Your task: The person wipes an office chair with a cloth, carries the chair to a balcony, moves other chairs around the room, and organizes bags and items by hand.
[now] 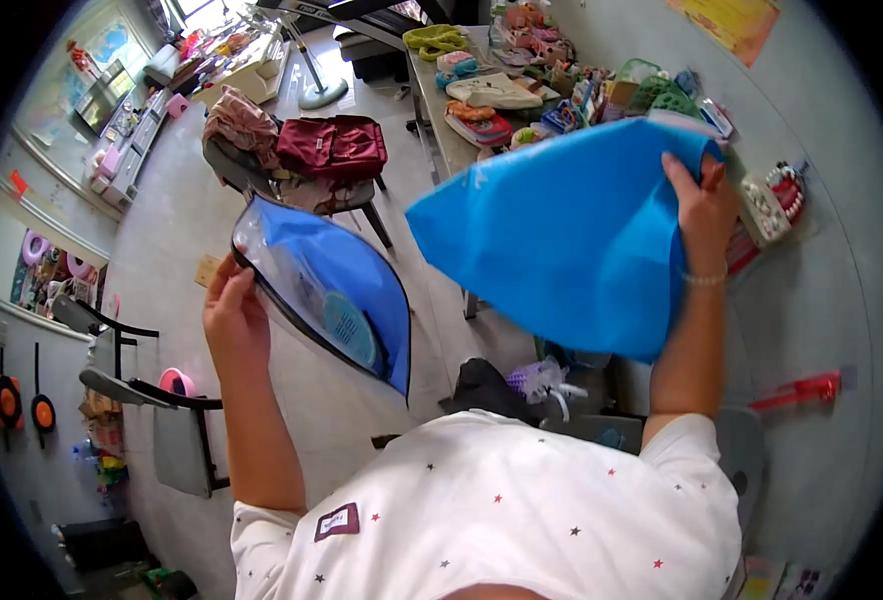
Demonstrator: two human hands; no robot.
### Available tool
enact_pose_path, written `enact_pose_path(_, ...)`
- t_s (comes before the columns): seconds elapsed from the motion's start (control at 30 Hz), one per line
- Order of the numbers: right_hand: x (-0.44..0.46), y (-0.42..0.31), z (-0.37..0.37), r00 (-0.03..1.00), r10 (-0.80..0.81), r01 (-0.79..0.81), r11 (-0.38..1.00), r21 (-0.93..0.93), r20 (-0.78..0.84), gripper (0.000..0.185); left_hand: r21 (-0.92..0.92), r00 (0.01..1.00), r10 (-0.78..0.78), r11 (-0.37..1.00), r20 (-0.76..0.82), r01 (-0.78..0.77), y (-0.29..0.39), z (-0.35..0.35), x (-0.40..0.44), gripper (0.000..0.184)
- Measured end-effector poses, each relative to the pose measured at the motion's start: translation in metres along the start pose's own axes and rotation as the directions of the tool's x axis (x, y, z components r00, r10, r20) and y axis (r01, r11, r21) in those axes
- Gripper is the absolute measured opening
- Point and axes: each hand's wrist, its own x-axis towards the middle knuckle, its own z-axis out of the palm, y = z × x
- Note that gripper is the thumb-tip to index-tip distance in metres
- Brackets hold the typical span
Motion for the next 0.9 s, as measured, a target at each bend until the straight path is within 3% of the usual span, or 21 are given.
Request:
enact_pose_path(0.03, 0.022, 0.01, 0.02, 0.998, 0.062, -0.061, 0.988, 0.141, 0.002, 0.018, -0.009, 1.0, 0.006, 1.0, 0.02, -0.006, 0.003, 0.011, 0.025, 0.03)
enact_pose_path(0.13, 0.078, 0.018, 0.082, 0.986, 0.065, -0.012, 0.945, 0.326, -0.153, 0.019, 0.054, 0.994, 0.085, 0.995, 0.064, -0.088, 0.005, 0.048, 0.097, 0.031)
enact_pose_path(0.23, 0.119, 0.042, 0.141, 0.951, 0.114, -0.002, 0.933, 0.36, -0.289, 0.022, 0.021, 0.979, 0.133, 0.99, 0.154, -0.138, -0.004, 0.082, 0.169, 0.032)
enact_pose_path(0.33, 0.14, 0.082, 0.21, 0.928, 0.249, -0.175, 0.949, 0.264, -0.278, 0.027, -0.091, 0.967, 0.122, 0.99, 0.226, -0.104, -0.026, 0.119, 0.247, 0.032)
enact_pose_path(0.47, 0.111, 0.165, 0.306, 0.927, 0.344, -0.327, 0.936, -0.129, 0.151, 0.03, -0.11, 0.92, 0.108, 0.991, 0.376, -0.071, -0.074, 0.161, 0.36, 0.032)
enact_pose_path(0.53, 0.079, 0.165, 0.322, 0.63, 0.652, -0.734, 0.677, 0.048, 0.422, 0.028, -0.128, 0.874, 0.098, 0.991, 0.477, -0.041, -0.093, 0.19, 0.413, 0.031)
enact_pose_path(0.63, 0.034, 0.175, 0.347, 0.447, 0.815, -0.89, 0.445, 0.097, 0.367, 0.026, -0.161, 0.79, 0.063, 0.986, 0.61, 0.045, -0.119, 0.248, 0.475, 0.032)
enact_pose_path(0.67, 0.029, 0.175, 0.348, 0.381, 0.856, -0.918, 0.396, 0.03, 0.35, 0.03, -0.141, 0.732, 0.053, 0.988, 0.679, 0.059, -0.129, 0.27, 0.493, 0.033)
enact_pose_path(0.73, 0.019, 0.182, 0.351, 0.291, 0.912, -0.956, 0.292, 0.04, 0.288, 0.032, -0.088, 0.595, 0.021, 0.993, 0.804, 0.084, -0.15, 0.312, 0.521, 0.035)
enact_pose_path(0.87, 0.018, 0.177, 0.326, 0.362, 0.925, -0.895, 0.31, 0.322, 0.114, 0.034, -0.019, 0.344, -0.042, 0.985, 0.938, 0.172, -0.226, 0.389, 0.52, 0.031)
enact_pose_path(0.9, 0.019, 0.18, 0.317, 0.337, 0.937, -0.884, 0.281, 0.374, 0.091, 0.033, 0.025, 0.409, -0.087, 0.988, 0.908, 0.155, -0.249, 0.398, 0.498, 0.031)
